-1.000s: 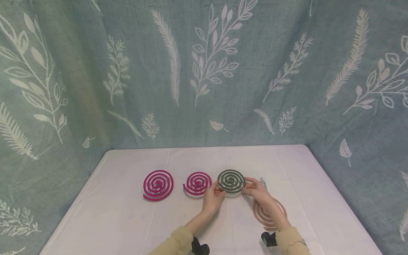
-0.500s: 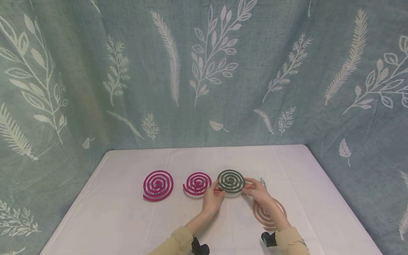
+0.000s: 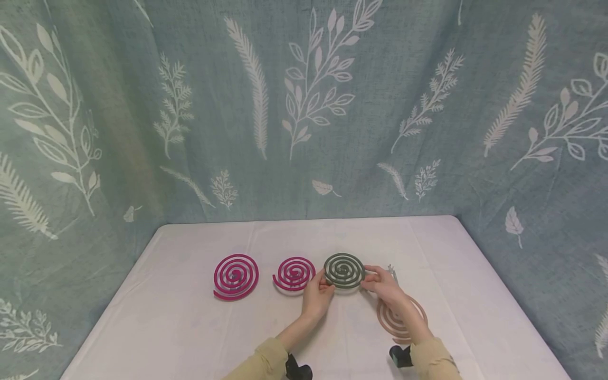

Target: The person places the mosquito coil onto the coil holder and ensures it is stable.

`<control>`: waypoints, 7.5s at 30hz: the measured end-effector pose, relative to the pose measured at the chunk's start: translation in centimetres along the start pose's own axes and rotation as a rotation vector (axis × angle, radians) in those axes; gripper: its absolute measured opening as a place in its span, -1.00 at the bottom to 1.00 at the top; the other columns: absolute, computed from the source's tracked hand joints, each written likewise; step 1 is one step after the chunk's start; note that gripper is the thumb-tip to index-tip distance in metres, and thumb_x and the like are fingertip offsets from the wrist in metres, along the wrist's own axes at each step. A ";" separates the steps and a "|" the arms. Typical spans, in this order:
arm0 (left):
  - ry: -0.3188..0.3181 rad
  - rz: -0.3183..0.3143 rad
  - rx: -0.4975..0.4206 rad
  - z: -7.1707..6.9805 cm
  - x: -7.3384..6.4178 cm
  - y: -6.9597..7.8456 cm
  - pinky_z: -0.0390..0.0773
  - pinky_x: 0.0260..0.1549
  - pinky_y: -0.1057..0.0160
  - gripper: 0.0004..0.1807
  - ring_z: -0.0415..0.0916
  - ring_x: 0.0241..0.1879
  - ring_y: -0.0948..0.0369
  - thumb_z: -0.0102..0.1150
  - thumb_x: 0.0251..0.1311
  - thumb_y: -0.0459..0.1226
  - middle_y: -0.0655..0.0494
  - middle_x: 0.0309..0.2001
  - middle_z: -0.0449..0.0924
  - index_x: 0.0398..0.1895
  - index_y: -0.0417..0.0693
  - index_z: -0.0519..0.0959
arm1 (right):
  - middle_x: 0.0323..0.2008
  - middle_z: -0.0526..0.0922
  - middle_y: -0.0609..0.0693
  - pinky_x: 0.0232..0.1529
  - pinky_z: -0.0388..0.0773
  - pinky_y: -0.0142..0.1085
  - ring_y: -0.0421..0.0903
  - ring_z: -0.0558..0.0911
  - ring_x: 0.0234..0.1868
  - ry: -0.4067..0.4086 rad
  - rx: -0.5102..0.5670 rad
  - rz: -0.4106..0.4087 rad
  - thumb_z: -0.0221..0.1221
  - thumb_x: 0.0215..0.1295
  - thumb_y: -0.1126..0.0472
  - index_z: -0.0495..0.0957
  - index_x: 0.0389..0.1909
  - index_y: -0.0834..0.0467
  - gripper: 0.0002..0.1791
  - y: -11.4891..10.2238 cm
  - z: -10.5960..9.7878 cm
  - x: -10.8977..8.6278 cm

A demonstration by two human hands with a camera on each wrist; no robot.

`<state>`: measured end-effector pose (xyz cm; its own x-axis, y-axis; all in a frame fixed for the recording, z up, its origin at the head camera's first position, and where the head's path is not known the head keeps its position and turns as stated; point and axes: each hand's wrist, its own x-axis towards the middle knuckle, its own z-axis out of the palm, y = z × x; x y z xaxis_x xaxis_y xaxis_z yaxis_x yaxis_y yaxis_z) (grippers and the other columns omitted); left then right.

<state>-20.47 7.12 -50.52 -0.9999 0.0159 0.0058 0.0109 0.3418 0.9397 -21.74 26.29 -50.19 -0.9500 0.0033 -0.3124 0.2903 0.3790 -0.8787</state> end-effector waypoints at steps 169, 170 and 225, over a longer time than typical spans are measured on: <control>0.024 0.012 -0.011 0.2 -0.5 -0.4 0.51 -0.42 0.39 -0.43 0.45 -0.39 0.32 0.22 0.09 -0.42 0.07 -0.36 0.50 0.23 -0.29 0.37 | -0.38 0.56 -0.13 0.02 0.44 -0.35 -0.20 0.52 -0.20 -0.061 0.115 -0.014 0.17 0.22 0.29 0.10 0.38 0.31 -0.27 0.4 -0.5 0.5; 0.039 0.048 -0.008 0.2 -0.6 -0.5 0.49 -0.44 0.41 -0.44 0.44 -0.41 0.34 0.22 0.08 -0.42 0.09 -0.38 0.48 0.20 -0.31 0.38 | -0.38 0.57 -0.13 0.02 0.44 -0.35 -0.20 0.52 -0.20 -0.060 0.114 -0.014 0.17 0.22 0.29 0.10 0.38 0.31 -0.27 0.4 -0.5 0.5; 0.023 -0.004 0.021 0.4 -0.4 -0.2 0.49 -0.45 0.45 -0.44 0.48 -0.40 0.33 0.20 0.12 -0.42 0.09 -0.39 0.51 0.22 -0.36 0.36 | -0.36 0.54 -0.13 -0.06 0.46 -0.43 -0.23 0.54 -0.21 -0.124 0.169 -0.040 0.13 0.26 0.30 0.05 0.38 0.34 -0.28 0.5 -1.0 0.3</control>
<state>-20.05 7.42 -50.88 -0.9999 -0.0071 0.0097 0.0065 0.3618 0.9322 -22.05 27.37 -50.38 -0.9426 -0.1270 -0.3088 0.2775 0.2161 -0.9361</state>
